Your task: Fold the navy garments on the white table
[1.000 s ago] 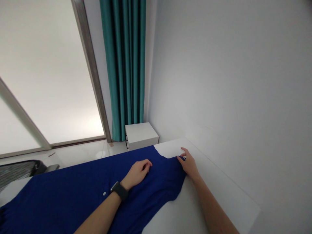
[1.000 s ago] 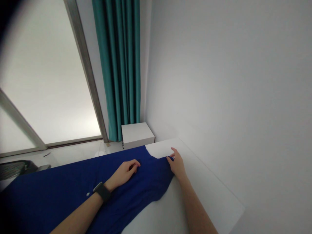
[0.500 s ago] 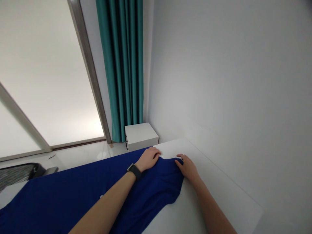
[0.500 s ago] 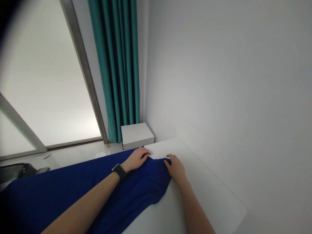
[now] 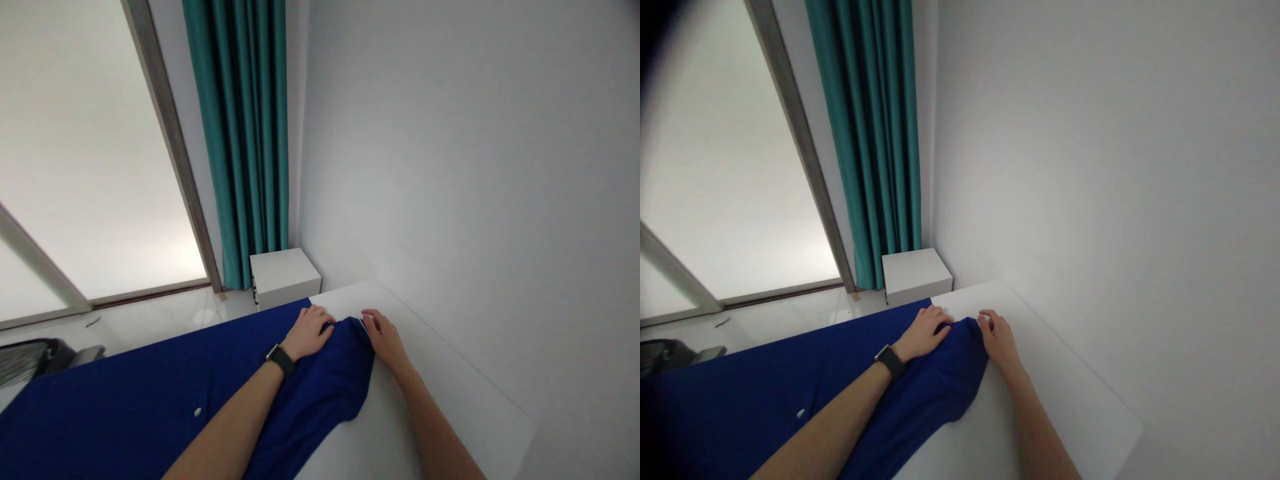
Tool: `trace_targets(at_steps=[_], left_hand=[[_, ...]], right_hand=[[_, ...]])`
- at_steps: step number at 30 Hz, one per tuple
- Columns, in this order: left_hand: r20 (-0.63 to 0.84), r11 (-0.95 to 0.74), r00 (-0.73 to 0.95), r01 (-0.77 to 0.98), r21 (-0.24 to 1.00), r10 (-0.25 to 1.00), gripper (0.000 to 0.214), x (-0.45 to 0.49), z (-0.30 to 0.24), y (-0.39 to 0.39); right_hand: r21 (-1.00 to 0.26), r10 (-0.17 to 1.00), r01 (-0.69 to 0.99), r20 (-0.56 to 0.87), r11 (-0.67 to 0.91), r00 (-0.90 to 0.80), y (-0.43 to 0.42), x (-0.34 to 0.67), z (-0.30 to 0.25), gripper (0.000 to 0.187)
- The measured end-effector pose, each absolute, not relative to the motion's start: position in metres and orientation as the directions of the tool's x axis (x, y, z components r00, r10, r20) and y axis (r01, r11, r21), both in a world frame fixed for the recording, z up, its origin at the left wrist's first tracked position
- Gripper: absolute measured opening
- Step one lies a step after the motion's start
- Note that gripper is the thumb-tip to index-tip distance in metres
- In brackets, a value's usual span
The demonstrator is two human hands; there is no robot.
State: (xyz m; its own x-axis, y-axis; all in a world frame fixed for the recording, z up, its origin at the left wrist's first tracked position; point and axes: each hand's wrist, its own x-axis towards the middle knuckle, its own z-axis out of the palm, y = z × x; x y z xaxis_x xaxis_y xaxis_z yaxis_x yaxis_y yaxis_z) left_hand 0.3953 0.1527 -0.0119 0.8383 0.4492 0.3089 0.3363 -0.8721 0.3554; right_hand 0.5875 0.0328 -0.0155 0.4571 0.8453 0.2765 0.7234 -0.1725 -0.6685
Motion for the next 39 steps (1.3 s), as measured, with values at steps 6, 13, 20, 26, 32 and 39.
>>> trace_targets(at_steps=[6,13,20,26,32,39], left_hand=[[0.305,-0.854,0.845,0.286,0.435,0.439,0.022,0.396,-0.012,0.153],[0.309,-0.772,0.801,0.274,0.573,0.513,0.026,0.397,-0.013,0.158],[0.300,-0.788,0.798,0.318,0.527,0.522,0.027,0.398,-0.010,0.157],[0.298,-0.791,0.803,0.315,0.524,0.517,0.026,0.399,-0.011,0.156],[0.318,-0.799,0.803,0.294,0.525,0.504,0.014,0.398,-0.012,0.155],[0.355,-0.810,0.767,0.345,0.474,0.535,0.028,0.396,-0.015,0.154]], right_hand=[[-0.617,0.866,0.782,0.344,-0.082,0.363,0.036,0.580,-0.016,0.030],[-0.819,0.759,0.571,0.413,0.066,0.504,0.033,0.585,-0.003,0.020],[-0.706,0.765,0.667,0.287,-0.238,0.577,0.029,0.592,-0.008,0.027],[-0.393,0.763,0.757,0.180,-0.523,0.621,0.032,0.586,-0.013,0.027],[-0.179,0.889,0.889,0.112,-0.422,0.445,0.031,0.582,-0.014,0.017],[-0.122,0.820,0.911,0.401,-0.394,0.408,0.034,0.587,-0.010,0.020]])
